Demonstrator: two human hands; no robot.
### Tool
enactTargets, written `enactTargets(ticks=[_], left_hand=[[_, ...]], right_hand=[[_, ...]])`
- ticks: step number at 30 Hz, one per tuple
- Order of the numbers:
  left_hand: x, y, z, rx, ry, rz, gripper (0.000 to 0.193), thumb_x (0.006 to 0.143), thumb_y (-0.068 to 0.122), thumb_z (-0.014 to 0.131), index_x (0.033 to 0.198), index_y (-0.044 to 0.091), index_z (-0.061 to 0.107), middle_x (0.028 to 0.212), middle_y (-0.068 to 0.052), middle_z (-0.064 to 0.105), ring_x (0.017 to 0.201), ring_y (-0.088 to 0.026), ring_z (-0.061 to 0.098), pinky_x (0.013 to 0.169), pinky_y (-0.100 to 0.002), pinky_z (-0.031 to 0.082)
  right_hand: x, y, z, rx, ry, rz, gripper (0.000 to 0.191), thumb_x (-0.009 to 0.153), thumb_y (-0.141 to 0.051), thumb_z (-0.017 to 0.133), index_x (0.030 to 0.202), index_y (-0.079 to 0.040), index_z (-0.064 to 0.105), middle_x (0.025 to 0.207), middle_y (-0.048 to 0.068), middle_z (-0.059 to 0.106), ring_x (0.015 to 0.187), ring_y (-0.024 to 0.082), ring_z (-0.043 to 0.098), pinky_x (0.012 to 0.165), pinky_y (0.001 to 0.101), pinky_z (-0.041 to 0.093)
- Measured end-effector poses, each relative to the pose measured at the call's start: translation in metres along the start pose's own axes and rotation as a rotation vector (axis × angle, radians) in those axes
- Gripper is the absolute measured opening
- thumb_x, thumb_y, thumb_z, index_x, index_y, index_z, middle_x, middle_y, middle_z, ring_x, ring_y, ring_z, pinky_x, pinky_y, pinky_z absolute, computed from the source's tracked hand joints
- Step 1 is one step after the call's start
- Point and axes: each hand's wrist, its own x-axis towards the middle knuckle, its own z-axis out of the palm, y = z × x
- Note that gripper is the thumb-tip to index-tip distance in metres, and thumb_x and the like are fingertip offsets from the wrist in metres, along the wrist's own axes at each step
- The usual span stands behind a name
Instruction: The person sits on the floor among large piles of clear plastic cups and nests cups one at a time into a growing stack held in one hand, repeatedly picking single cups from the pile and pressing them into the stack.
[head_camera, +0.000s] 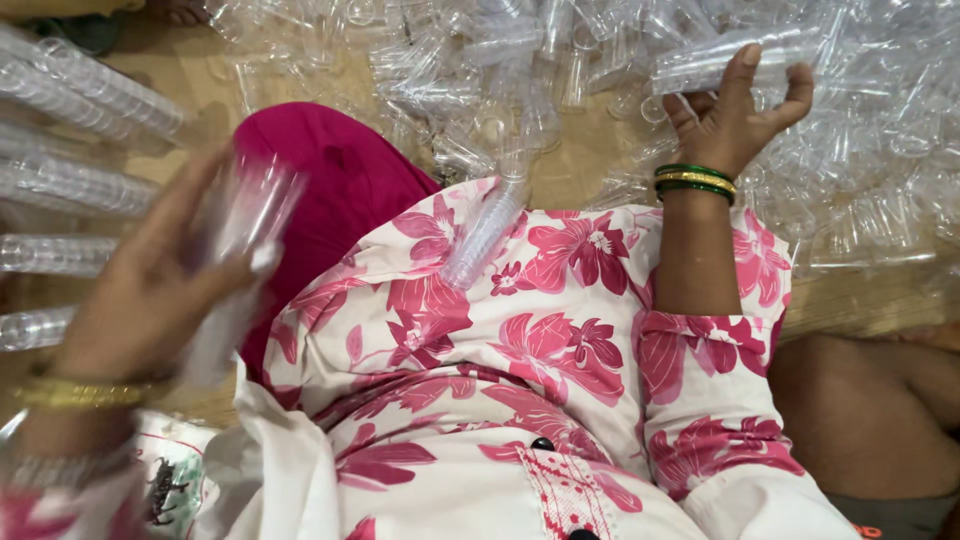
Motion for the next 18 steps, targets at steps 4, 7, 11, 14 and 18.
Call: enactTargets(ticks=[4, 7, 11, 14, 18], left_hand=[[-0.065, -0.065, -0.038, 0.700, -0.037, -0.437, 0.089, 0.080, 0.029, 0.083, 0.157, 0.026, 0.040, 0.134, -0.020, 0.067, 0.119, -0.037, 0.068, 0.100, -0.047, 0.054], [-0.094, -0.142, -0.045, 0.915, -0.196, -0.726, 0.096, 0.080, 0.041, 0.084, 0.162, 0.027, 0.036, 0.134, -0.024, 0.067, 0.124, -0.042, 0.066, 0.106, -0.048, 0.052], [-0.103, -0.233, -0.040, 1.123, -0.239, -0.937, 0.077, 0.088, 0.042, 0.068, 0.159, 0.033, 0.042, 0.135, -0.021, 0.068, 0.124, -0.042, 0.067, 0.103, -0.053, 0.054], [-0.096, -0.271, -0.038, 1.262, -0.120, -0.922, 0.069, 0.089, 0.042, 0.066, 0.154, 0.033, 0.047, 0.135, -0.019, 0.068, 0.125, -0.041, 0.067, 0.103, -0.053, 0.054], [-0.087, -0.291, -0.039, 1.383, -0.119, -0.898, 0.059, 0.091, 0.043, 0.064, 0.147, 0.031, 0.053, 0.135, -0.017, 0.070, 0.126, -0.039, 0.067, 0.105, -0.053, 0.053]], right_hand=[[-0.003, 0.002, 0.006, -0.012, -0.068, 0.000, 0.079, 0.091, -0.038, 0.084, 0.144, -0.026, 0.026, 0.090, 0.011, 0.062, 0.056, 0.020, 0.054, 0.054, 0.0396, 0.063], [-0.009, 0.002, 0.011, -0.041, -0.128, -0.029, 0.078, 0.095, -0.036, 0.082, 0.145, -0.026, 0.024, 0.092, 0.010, 0.066, 0.058, 0.020, 0.058, 0.055, 0.0395, 0.064], [-0.019, 0.001, 0.012, -0.107, -0.163, -0.112, 0.078, 0.102, -0.029, 0.083, 0.151, -0.026, 0.023, 0.081, 0.004, 0.051, 0.065, 0.016, 0.057, 0.060, 0.0378, 0.065], [-0.025, 0.002, 0.013, -0.098, -0.208, -0.135, 0.076, 0.104, -0.021, 0.082, 0.153, -0.025, 0.024, 0.082, 0.002, 0.054, 0.067, 0.015, 0.055, 0.060, 0.0354, 0.062], [-0.029, 0.007, 0.014, -0.107, -0.258, -0.222, 0.077, 0.105, -0.015, 0.084, 0.154, -0.024, 0.026, 0.082, -0.001, 0.047, 0.070, 0.011, 0.053, 0.059, 0.0306, 0.059]])
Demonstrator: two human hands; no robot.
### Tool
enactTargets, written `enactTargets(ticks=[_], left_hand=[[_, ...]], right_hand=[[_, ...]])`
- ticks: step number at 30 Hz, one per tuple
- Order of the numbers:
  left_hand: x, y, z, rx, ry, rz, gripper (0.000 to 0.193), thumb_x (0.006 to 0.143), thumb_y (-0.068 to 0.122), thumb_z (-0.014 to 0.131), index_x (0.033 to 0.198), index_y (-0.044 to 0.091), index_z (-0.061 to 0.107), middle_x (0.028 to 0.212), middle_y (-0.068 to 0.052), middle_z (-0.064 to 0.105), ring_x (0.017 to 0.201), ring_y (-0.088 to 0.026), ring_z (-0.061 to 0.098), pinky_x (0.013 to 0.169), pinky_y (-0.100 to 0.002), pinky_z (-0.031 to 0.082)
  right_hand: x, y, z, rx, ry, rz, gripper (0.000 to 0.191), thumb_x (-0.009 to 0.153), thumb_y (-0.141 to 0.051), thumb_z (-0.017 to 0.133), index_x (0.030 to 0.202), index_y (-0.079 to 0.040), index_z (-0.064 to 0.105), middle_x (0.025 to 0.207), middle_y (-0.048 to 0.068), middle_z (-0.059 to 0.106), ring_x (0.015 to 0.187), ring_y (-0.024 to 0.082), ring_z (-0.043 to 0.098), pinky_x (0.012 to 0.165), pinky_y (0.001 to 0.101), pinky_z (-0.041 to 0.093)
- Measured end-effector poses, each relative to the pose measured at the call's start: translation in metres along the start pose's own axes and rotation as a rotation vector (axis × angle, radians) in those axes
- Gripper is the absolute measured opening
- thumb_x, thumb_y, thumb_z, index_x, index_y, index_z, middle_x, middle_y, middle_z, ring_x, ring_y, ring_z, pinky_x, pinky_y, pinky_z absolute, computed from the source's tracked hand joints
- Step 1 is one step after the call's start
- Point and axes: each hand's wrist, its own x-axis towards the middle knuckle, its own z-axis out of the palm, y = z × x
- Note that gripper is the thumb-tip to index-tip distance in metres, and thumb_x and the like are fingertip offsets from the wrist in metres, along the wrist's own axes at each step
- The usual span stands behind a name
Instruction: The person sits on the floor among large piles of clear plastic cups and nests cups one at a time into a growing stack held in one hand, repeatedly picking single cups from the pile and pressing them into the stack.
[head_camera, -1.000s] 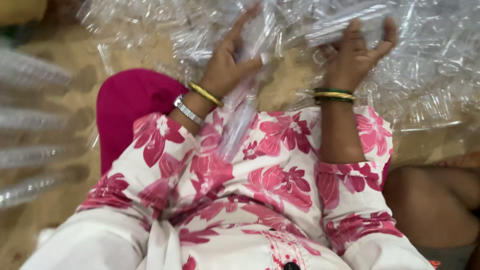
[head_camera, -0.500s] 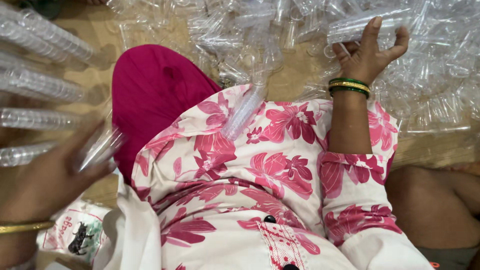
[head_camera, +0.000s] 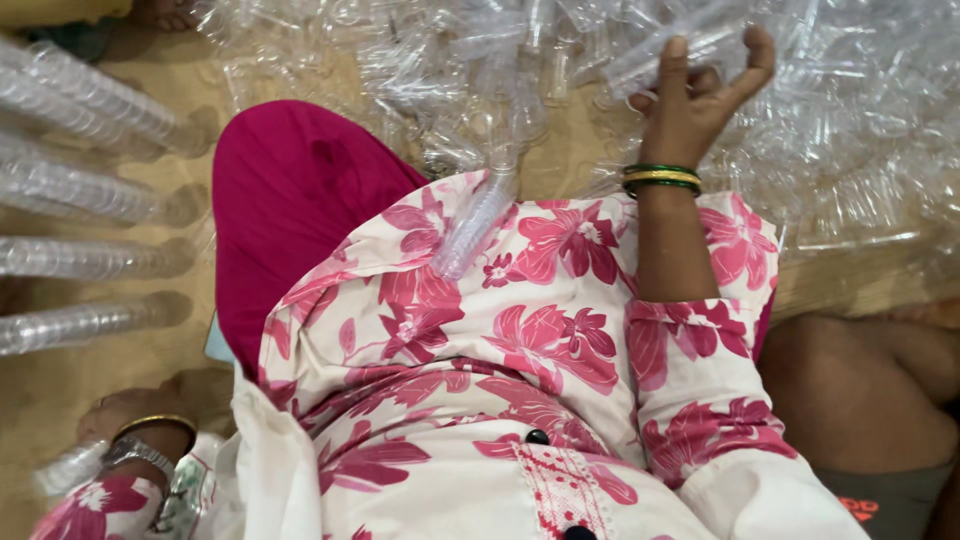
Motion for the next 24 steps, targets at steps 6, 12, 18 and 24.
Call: enactTargets(ticks=[6, 12, 18, 24], left_hand=[[0.013, 0.004, 0.010, 0.093, 0.048, -0.009, 0.046, 0.093, 0.044, 0.061, 0.137, 0.030, 0.063, 0.134, -0.013, 0.071, 0.127, -0.037, 0.066, 0.106, -0.053, 0.052], [0.017, 0.001, 0.029, 0.161, 0.087, -0.015, 0.039, 0.095, 0.044, 0.057, 0.126, 0.028, 0.073, 0.134, -0.009, 0.073, 0.129, -0.035, 0.066, 0.108, -0.054, 0.051], [-0.036, 0.018, -0.070, 0.063, 0.166, 0.077, 0.033, 0.100, 0.039, 0.057, 0.113, 0.020, 0.081, 0.119, -0.012, 0.076, 0.114, -0.036, 0.071, 0.097, -0.050, 0.056], [-0.126, 0.082, -0.261, -0.784, 0.671, 0.607, 0.023, 0.104, 0.025, 0.072, 0.112, 0.004, 0.075, 0.096, -0.017, 0.075, 0.083, -0.029, 0.071, 0.077, -0.041, 0.055]], right_hand=[[-0.003, 0.005, -0.004, -0.037, -0.040, 0.013, 0.077, 0.105, -0.017, 0.084, 0.155, -0.023, 0.026, 0.085, 0.000, 0.052, 0.072, 0.010, 0.054, 0.060, 0.0269, 0.057], [0.000, 0.012, -0.011, -0.066, -0.021, 0.058, 0.080, 0.102, -0.016, 0.086, 0.154, -0.023, 0.025, 0.089, -0.001, 0.050, 0.075, 0.010, 0.056, 0.060, 0.0277, 0.061], [-0.006, 0.010, -0.007, -0.081, -0.122, 0.063, 0.083, 0.097, -0.006, 0.086, 0.150, -0.023, 0.025, 0.094, 0.006, 0.063, 0.079, 0.014, 0.066, 0.062, 0.0305, 0.066], [-0.024, -0.021, 0.026, 0.032, -0.328, 0.373, 0.075, 0.092, -0.005, 0.083, 0.146, -0.017, 0.033, 0.094, 0.010, 0.069, 0.074, 0.018, 0.071, 0.057, 0.0334, 0.064]])
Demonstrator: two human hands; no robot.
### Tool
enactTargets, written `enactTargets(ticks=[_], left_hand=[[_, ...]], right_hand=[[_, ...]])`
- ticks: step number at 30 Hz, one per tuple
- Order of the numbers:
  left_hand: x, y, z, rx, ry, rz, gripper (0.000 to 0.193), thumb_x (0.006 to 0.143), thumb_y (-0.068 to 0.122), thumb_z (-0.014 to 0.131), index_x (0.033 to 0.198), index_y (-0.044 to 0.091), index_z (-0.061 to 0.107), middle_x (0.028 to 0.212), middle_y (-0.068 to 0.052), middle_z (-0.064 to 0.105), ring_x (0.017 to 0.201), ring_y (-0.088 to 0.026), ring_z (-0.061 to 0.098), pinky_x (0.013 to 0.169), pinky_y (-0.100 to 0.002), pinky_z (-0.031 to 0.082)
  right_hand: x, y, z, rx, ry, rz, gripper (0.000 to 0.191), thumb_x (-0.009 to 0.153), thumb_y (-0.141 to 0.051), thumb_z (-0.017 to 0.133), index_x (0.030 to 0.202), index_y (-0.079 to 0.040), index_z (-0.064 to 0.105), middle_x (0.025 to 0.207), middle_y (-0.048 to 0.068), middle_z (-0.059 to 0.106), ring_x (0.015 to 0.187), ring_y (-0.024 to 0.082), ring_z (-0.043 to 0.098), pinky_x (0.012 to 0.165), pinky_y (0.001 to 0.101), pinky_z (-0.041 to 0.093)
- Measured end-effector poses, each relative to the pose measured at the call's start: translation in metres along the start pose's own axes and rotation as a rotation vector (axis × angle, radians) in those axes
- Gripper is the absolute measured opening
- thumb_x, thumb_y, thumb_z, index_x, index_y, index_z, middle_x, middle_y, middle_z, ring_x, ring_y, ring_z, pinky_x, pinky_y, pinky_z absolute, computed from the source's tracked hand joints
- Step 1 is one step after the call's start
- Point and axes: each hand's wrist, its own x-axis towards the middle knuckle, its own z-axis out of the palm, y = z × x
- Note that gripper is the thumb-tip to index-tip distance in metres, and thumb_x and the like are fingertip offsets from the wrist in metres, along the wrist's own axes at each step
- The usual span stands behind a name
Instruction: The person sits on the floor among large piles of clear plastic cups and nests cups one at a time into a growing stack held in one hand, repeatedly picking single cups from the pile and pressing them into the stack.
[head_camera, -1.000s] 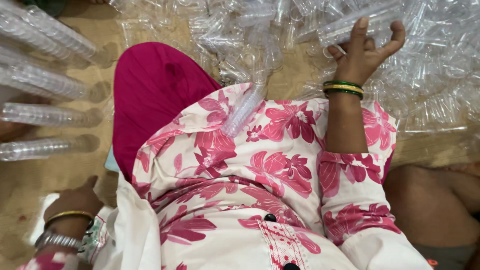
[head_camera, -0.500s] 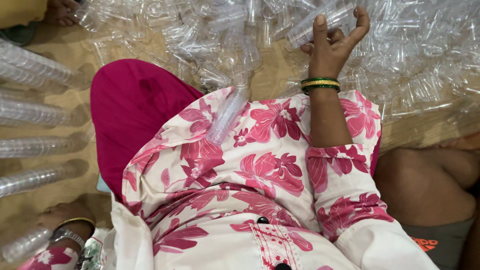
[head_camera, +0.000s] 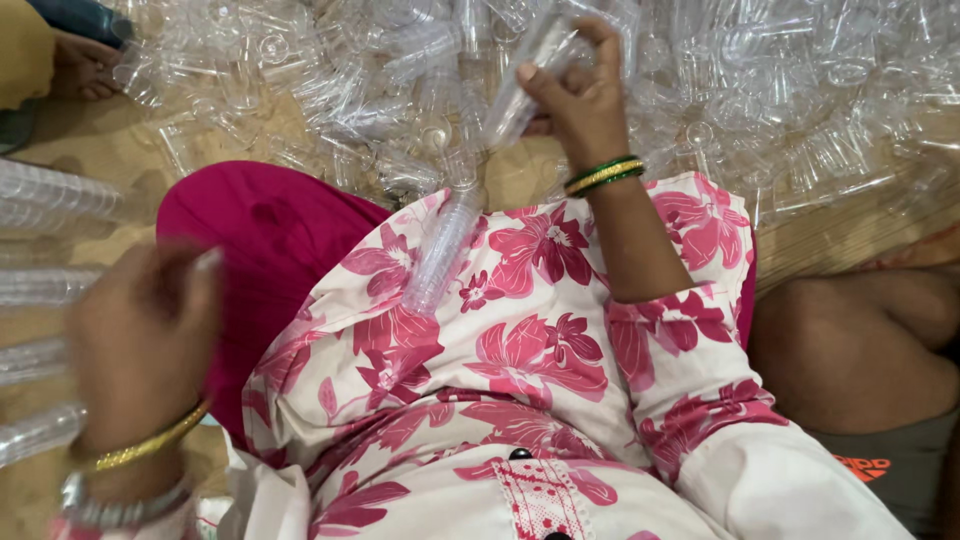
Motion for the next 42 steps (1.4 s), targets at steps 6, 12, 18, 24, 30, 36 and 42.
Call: enactTargets(ticks=[6, 12, 18, 24, 30, 36, 42], left_hand=[[0.101, 0.141, 0.053, -0.677, -0.522, 0.251, 0.105, 0.079, 0.021, 0.091, 0.159, 0.020, 0.022, 0.111, -0.003, 0.057, 0.093, -0.009, 0.064, 0.070, -0.026, 0.058], [0.146, 0.164, 0.116, -1.183, -0.681, 0.483, 0.085, 0.084, -0.003, 0.078, 0.155, 0.017, 0.036, 0.105, -0.013, 0.067, 0.084, -0.016, 0.068, 0.068, -0.032, 0.056], [0.152, 0.143, 0.160, -1.440, -0.627, 0.072, 0.054, 0.098, 0.012, 0.073, 0.140, 0.018, 0.039, 0.103, -0.007, 0.066, 0.085, -0.015, 0.071, 0.060, -0.036, 0.063], [0.156, 0.160, 0.165, -1.677, -0.843, -0.097, 0.048, 0.097, 0.053, 0.053, 0.138, 0.031, 0.042, 0.089, -0.016, 0.068, 0.056, -0.023, 0.067, 0.049, -0.038, 0.059], [0.157, 0.156, 0.175, -1.707, -0.782, 0.073, 0.049, 0.098, 0.025, 0.077, 0.135, 0.005, 0.052, 0.092, -0.016, 0.067, 0.064, -0.023, 0.067, 0.054, -0.037, 0.059], [0.154, 0.157, 0.175, -1.622, -0.613, -0.168, 0.042, 0.087, 0.011, 0.081, 0.115, 0.005, 0.050, 0.092, -0.013, 0.073, 0.059, -0.021, 0.069, 0.045, -0.034, 0.056], [0.145, 0.163, 0.157, -1.799, -0.668, -0.204, 0.043, 0.088, 0.012, 0.079, 0.117, 0.003, 0.049, 0.090, -0.012, 0.066, 0.059, -0.025, 0.071, 0.044, -0.035, 0.056]], right_hand=[[-0.038, -0.004, 0.030, 0.110, -0.292, -0.049, 0.068, 0.101, -0.008, 0.080, 0.154, -0.008, 0.039, 0.092, 0.005, 0.061, 0.083, 0.014, 0.065, 0.074, 0.0326, 0.062], [-0.005, -0.031, -0.046, -0.304, -0.179, -0.223, 0.027, 0.106, -0.006, 0.064, 0.134, -0.004, 0.068, 0.110, 0.004, 0.073, 0.100, 0.014, 0.072, 0.089, 0.0270, 0.061], [0.028, -0.038, -0.146, -1.282, 0.430, -0.550, 0.089, 0.071, -0.007, 0.094, 0.151, -0.005, 0.053, 0.138, 0.027, 0.047, 0.131, 0.040, 0.046, 0.105, 0.0509, 0.043], [0.027, -0.019, -0.145, -1.416, 0.482, -0.200, 0.041, 0.081, -0.010, 0.091, 0.114, -0.011, 0.066, 0.126, 0.020, 0.058, 0.105, 0.031, 0.062, 0.094, 0.0447, 0.054], [0.016, -0.009, -0.110, -0.939, 0.164, 0.014, 0.024, 0.089, -0.019, 0.086, 0.094, -0.002, 0.070, 0.093, 0.007, 0.070, 0.083, 0.014, 0.066, 0.076, 0.0294, 0.056], [-0.006, -0.023, -0.047, -0.300, -0.039, -0.064, 0.025, 0.105, -0.026, 0.066, 0.101, -0.002, 0.073, 0.104, 0.007, 0.070, 0.088, 0.014, 0.067, 0.080, 0.0292, 0.058], [-0.026, -0.034, -0.005, -0.076, -0.168, -0.115, 0.025, 0.106, -0.018, 0.066, 0.101, 0.005, 0.073, 0.125, 0.016, 0.066, 0.110, 0.015, 0.064, 0.088, 0.0303, 0.054]])
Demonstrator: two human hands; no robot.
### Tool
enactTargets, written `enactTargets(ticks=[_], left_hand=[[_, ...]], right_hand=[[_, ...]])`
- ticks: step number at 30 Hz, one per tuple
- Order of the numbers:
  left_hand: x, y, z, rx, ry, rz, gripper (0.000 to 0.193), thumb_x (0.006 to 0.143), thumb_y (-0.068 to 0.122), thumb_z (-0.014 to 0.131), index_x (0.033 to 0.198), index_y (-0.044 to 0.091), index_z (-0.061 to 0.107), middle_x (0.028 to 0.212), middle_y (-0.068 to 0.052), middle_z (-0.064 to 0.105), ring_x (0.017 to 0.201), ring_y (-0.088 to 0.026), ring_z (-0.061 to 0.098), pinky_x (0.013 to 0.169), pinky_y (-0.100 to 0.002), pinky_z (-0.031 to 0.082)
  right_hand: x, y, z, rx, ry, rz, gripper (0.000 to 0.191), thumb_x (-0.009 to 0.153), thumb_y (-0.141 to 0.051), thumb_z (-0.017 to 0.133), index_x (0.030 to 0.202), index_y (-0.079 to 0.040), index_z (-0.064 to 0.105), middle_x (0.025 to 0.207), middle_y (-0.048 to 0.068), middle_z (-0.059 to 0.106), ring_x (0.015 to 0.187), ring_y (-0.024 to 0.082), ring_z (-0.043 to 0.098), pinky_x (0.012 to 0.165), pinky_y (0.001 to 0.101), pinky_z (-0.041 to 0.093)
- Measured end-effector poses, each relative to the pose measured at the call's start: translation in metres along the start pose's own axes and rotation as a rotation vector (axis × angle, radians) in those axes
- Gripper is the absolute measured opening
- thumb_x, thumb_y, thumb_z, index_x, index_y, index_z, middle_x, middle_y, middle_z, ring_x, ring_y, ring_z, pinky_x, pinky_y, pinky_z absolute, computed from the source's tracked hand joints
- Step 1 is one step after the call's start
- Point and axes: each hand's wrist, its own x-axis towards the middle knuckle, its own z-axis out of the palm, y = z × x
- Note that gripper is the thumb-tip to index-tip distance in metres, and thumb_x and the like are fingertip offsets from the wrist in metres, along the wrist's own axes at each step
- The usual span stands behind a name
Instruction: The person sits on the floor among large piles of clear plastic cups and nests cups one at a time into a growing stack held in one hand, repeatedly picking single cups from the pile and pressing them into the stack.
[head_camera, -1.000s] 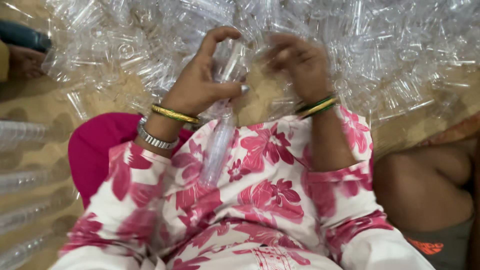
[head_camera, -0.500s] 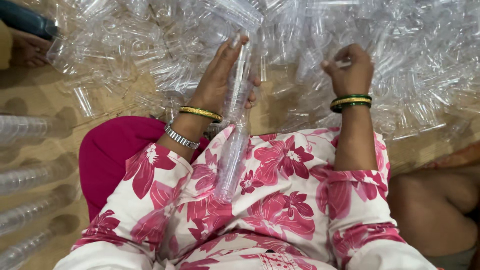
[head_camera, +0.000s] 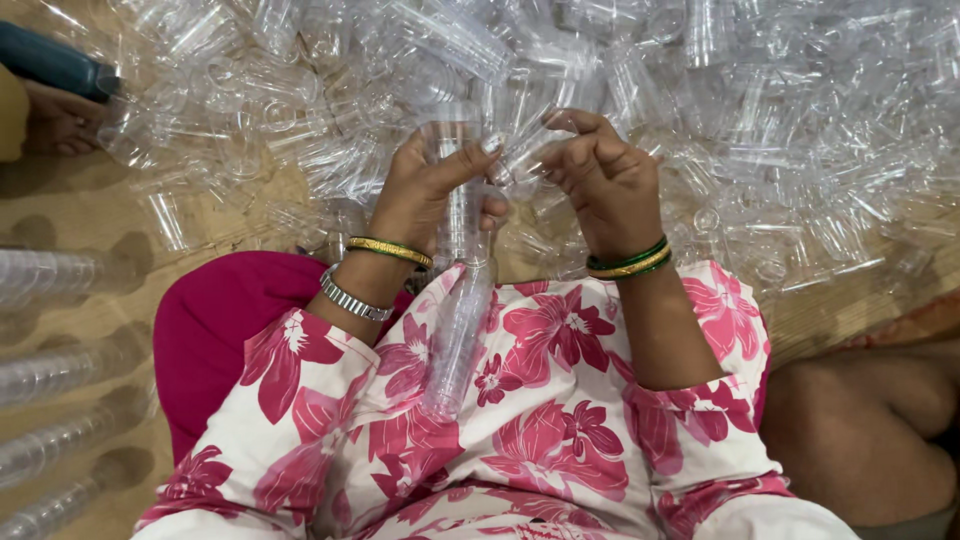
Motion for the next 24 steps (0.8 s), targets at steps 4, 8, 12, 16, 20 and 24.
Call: enactTargets(ticks=[4, 8, 12, 16, 20, 24], left_hand=[[-0.008, 0.006, 0.002, 0.095, 0.032, 0.051, 0.050, 0.084, 0.010, 0.080, 0.124, 0.004, 0.050, 0.098, -0.014, 0.072, 0.061, -0.022, 0.071, 0.046, -0.033, 0.056], [-0.008, 0.007, 0.003, 0.069, -0.004, 0.016, 0.050, 0.085, 0.010, 0.080, 0.124, 0.001, 0.050, 0.093, -0.016, 0.071, 0.061, -0.023, 0.072, 0.046, -0.034, 0.057], [-0.006, 0.003, -0.001, 0.068, 0.004, 0.054, 0.050, 0.084, 0.005, 0.080, 0.120, 0.006, 0.045, 0.090, -0.013, 0.070, 0.061, -0.022, 0.070, 0.047, -0.033, 0.056], [-0.002, 0.002, -0.008, 0.314, -0.073, 0.285, 0.048, 0.088, 0.001, 0.081, 0.120, 0.008, 0.046, 0.097, -0.010, 0.067, 0.078, -0.021, 0.073, 0.060, -0.034, 0.063], [0.002, -0.002, -0.012, 0.693, -0.089, 0.565, 0.058, 0.085, 0.003, 0.088, 0.124, 0.009, 0.046, 0.111, -0.011, 0.063, 0.098, -0.022, 0.073, 0.078, -0.037, 0.064], [0.001, -0.003, -0.010, 1.150, -0.069, 0.402, 0.059, 0.080, 0.015, 0.089, 0.120, 0.009, 0.047, 0.102, -0.007, 0.071, 0.095, -0.019, 0.078, 0.079, -0.034, 0.064]], right_hand=[[-0.005, -0.009, 0.001, -0.079, -0.100, -0.119, 0.022, 0.106, -0.014, 0.070, 0.111, 0.006, 0.076, 0.146, 0.018, 0.060, 0.130, 0.021, 0.062, 0.104, 0.0319, 0.055], [-0.007, -0.013, 0.002, -0.037, -0.089, -0.158, 0.017, 0.099, -0.010, 0.077, 0.111, 0.002, 0.076, 0.149, 0.019, 0.057, 0.128, 0.028, 0.065, 0.114, 0.0396, 0.056], [-0.006, -0.015, 0.001, -0.017, -0.138, -0.188, 0.018, 0.097, -0.007, 0.079, 0.113, 0.002, 0.076, 0.152, 0.022, 0.058, 0.129, 0.028, 0.065, 0.114, 0.0403, 0.054], [-0.005, -0.013, -0.001, -0.003, -0.159, -0.169, 0.019, 0.099, -0.009, 0.077, 0.114, 0.002, 0.076, 0.150, 0.020, 0.058, 0.137, 0.026, 0.063, 0.121, 0.0414, 0.053], [-0.002, -0.012, 0.001, -0.067, 0.080, -0.115, 0.012, 0.095, -0.010, 0.077, 0.100, 0.001, 0.076, 0.134, 0.019, 0.068, 0.113, 0.027, 0.071, 0.101, 0.0409, 0.061], [0.002, -0.025, -0.003, -0.352, 0.013, -0.246, 0.011, 0.100, -0.009, 0.074, 0.094, 0.000, 0.074, 0.112, 0.012, 0.073, 0.118, 0.022, 0.069, 0.106, 0.0343, 0.057]])
